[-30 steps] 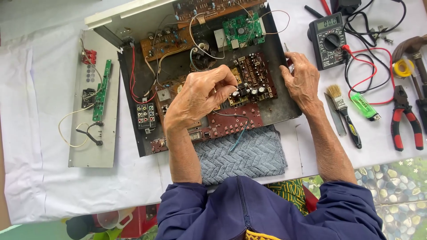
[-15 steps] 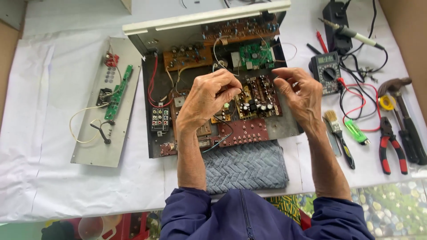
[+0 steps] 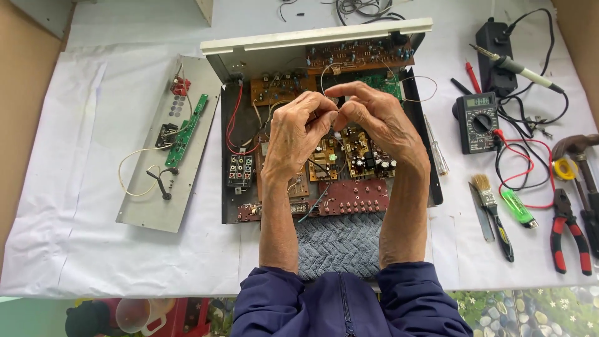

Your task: The person uses a screwdriver to unscrew and remove a small component from a circuit board inside an open electronic device. They then strip the insulation from a wire and wrap it around a small cylindrical component.

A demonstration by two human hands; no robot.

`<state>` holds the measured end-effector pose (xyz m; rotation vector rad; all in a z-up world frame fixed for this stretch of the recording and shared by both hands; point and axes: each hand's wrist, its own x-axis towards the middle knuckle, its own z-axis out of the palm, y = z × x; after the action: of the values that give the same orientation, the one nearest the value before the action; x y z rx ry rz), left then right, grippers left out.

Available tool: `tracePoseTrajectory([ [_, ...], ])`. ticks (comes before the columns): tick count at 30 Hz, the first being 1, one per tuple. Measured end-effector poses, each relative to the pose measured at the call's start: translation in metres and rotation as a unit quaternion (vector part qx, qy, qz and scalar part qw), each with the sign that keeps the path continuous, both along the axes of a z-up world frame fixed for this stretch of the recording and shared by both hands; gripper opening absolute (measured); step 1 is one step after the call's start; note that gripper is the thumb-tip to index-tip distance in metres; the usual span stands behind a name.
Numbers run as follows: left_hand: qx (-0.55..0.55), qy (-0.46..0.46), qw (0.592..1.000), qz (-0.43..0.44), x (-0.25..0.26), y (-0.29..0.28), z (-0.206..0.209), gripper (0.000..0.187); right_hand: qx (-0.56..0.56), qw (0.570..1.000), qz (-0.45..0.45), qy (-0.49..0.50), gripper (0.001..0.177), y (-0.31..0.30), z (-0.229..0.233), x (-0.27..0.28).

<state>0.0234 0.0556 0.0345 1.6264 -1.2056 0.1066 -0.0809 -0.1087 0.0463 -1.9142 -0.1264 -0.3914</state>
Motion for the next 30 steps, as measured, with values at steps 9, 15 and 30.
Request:
tracePoseTrajectory([
  [9, -0.003, 0.056, 0.996, 0.067, 0.015, -0.001, -0.01, 0.007, 0.041, 0.999, -0.013, -0.001, 0.042, -0.014, -0.011, 0.007],
  [15, -0.016, 0.05, 0.996, 0.076, 0.022, -0.001, -0.02, 0.008, 0.017, 0.998, -0.049, -0.017, 0.018, -0.024, -0.018, 0.007],
  [30, 0.021, 0.073, 0.991, 0.11, 0.027, 0.001, -0.016, 0.012, -0.072, 0.98, -0.188, -0.002, 0.006, -0.018, -0.019, 0.019],
])
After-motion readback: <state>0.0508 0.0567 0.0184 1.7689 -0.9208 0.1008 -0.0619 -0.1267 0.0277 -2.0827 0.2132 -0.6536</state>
